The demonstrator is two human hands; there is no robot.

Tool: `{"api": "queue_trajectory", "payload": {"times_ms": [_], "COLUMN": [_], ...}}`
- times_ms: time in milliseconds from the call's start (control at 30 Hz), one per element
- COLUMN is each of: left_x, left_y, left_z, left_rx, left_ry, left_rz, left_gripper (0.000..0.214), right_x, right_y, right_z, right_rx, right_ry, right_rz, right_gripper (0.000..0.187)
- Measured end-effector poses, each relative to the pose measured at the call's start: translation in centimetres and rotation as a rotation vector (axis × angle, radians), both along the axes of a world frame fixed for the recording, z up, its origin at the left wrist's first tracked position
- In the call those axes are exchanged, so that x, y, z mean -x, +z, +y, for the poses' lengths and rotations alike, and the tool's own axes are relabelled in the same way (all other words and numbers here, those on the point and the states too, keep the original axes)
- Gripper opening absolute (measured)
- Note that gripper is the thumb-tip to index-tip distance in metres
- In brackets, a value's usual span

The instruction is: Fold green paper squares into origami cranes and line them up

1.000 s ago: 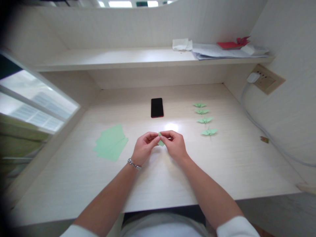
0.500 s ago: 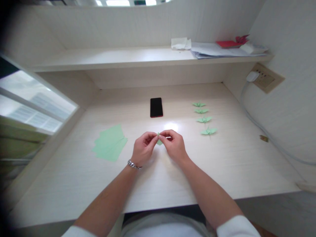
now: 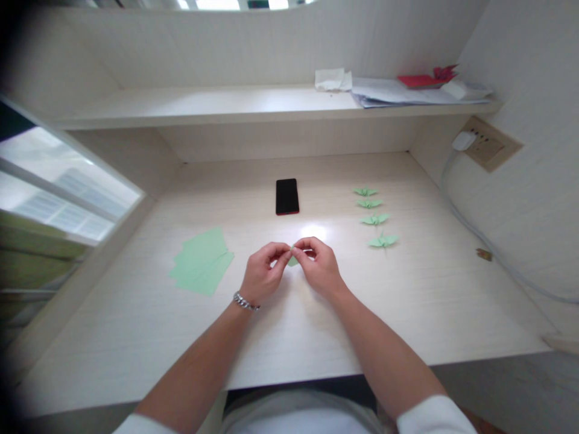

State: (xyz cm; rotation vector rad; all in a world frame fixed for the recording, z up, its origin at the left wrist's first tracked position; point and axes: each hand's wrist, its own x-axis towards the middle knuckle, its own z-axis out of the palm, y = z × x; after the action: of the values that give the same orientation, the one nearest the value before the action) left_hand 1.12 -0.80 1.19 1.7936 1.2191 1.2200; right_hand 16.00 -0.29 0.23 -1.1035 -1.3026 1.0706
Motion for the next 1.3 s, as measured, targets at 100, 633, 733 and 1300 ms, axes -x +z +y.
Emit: {"api": "queue_trajectory", "payload": {"times_ms": [100, 633, 733, 1300], "left_x": [0.0, 0.1, 0.1, -0.2], "left_y": [0.4, -0.7, -0.6, -0.3], "left_z": [0.0, 0.3, 0.3, 0.0], "left_rx": [0.008, 0.167, 0.172, 0.151], "left_ry": [-0.003, -0.046, -0.038, -0.036], "left_rz": [-0.002, -0.079, -0.105, -0.058], "left_gripper": [0.013, 0.015, 0.017, 0.015], "right_x": [0.0, -0.4, -0.7, -1.1], "right_y": [-0.1, 0.3, 0.2, 0.3], "right_z": [0.1, 0.5, 0.5, 0.7], "right_rx": [-0.003, 0.070, 0.081, 0.082], "right_ry": [0.020, 0.012, 0.056, 0.060], "right_rz": [-0.007, 0.190, 0.033, -0.052], "right_gripper": [0.019, 0.030, 0.029, 0.022]}}
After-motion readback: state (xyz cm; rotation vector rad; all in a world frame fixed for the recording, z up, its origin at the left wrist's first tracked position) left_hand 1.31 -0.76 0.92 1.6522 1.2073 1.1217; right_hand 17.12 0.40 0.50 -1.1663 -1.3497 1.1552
